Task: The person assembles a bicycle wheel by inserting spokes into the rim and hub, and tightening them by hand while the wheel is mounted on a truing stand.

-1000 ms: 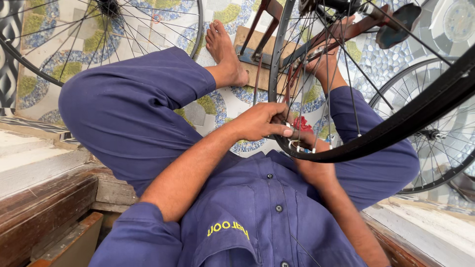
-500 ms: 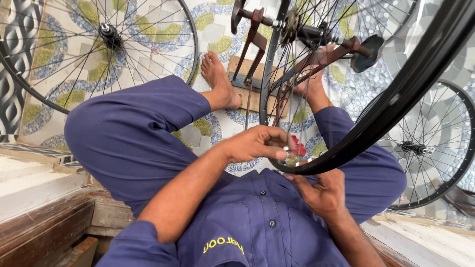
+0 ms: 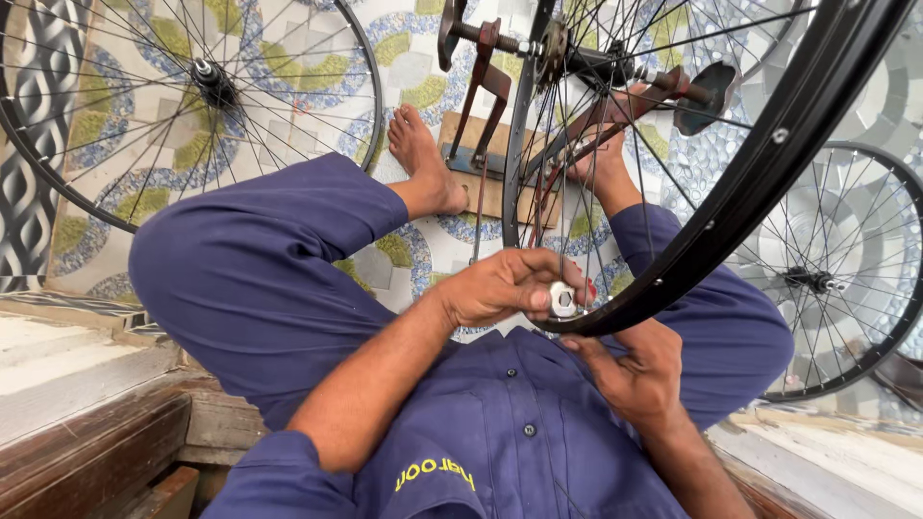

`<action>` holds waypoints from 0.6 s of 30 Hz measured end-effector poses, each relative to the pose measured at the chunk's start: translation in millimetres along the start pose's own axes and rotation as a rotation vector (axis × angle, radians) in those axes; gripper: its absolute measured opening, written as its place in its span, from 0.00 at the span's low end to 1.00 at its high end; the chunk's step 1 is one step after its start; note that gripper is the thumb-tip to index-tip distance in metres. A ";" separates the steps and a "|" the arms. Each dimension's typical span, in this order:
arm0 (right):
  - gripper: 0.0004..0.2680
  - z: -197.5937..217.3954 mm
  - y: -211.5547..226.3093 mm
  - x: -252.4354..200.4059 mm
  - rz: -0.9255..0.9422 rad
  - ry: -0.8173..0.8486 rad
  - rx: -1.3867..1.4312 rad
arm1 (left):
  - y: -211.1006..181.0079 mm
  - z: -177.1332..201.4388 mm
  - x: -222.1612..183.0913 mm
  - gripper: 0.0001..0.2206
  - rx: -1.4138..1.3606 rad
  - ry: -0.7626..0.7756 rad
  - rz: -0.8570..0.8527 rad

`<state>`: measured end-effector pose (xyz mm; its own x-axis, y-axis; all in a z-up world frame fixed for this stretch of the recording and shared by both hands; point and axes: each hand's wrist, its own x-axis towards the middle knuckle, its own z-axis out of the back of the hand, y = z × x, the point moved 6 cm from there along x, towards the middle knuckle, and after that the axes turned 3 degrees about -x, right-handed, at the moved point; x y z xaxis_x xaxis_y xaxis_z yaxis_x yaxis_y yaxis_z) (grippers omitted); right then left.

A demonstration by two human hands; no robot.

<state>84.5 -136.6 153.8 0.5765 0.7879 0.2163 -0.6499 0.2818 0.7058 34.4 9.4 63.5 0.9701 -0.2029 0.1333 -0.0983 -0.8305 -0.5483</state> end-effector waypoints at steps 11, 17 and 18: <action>0.07 -55.9 -56.7 -13.5 0.014 0.079 0.102 | 5.2 38.0 -4.9 0.24 1.313 -0.701 0.197; 0.06 -50.9 -60.5 -18.2 -0.258 0.129 0.399 | 21.4 66.1 -13.2 0.15 0.278 -0.311 0.110; 0.06 -49.8 -58.3 -18.2 -0.264 0.140 0.401 | 25.2 68.0 -15.3 0.13 0.203 -0.298 0.115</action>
<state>87.3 -140.1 75.1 0.6059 0.7917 -0.0778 -0.2332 0.2702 0.9341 32.2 26.9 -8.4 0.9802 -0.1044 -0.1684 -0.1936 -0.6853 -0.7021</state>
